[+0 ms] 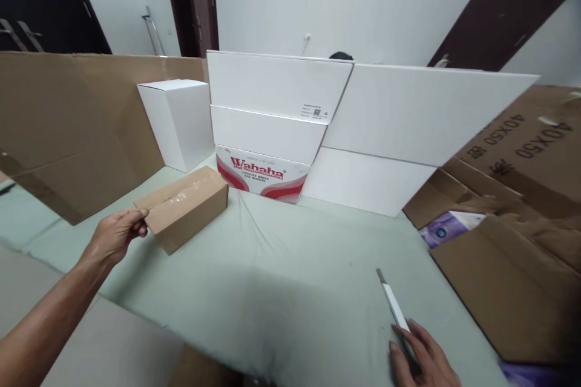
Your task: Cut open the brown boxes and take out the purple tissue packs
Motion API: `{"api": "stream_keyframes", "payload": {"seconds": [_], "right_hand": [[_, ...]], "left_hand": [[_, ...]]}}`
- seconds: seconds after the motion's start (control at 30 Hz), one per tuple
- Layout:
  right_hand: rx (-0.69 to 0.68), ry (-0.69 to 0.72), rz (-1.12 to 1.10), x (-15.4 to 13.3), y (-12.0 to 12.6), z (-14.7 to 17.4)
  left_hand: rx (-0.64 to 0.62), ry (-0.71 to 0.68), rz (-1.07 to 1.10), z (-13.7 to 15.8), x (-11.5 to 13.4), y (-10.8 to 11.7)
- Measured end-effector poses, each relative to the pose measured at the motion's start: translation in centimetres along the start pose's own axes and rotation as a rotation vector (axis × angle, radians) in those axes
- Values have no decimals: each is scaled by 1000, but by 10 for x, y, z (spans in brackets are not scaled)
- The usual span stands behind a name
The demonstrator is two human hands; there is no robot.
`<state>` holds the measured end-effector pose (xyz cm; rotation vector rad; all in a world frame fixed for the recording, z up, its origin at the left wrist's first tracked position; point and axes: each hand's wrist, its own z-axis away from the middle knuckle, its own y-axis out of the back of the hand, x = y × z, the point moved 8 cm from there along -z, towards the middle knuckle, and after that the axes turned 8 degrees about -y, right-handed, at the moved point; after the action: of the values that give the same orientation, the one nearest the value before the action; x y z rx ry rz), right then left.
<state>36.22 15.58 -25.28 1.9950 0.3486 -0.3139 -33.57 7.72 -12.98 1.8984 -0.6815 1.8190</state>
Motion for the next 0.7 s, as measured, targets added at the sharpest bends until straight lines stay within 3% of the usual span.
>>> {"api": "stream_keyframes", "payload": {"seconds": [0.23, 0.5, 0.7], "right_hand": [[54, -10, -21, -11, 9, 5], [65, -38, -39, -27, 18, 11], [60, -64, -63, -26, 15, 13]], "left_hand": [[-307, 35, -122, 41, 3, -41], [-589, 257, -90, 83, -15, -100], [-765, 221, -106, 100, -6, -147]]}}
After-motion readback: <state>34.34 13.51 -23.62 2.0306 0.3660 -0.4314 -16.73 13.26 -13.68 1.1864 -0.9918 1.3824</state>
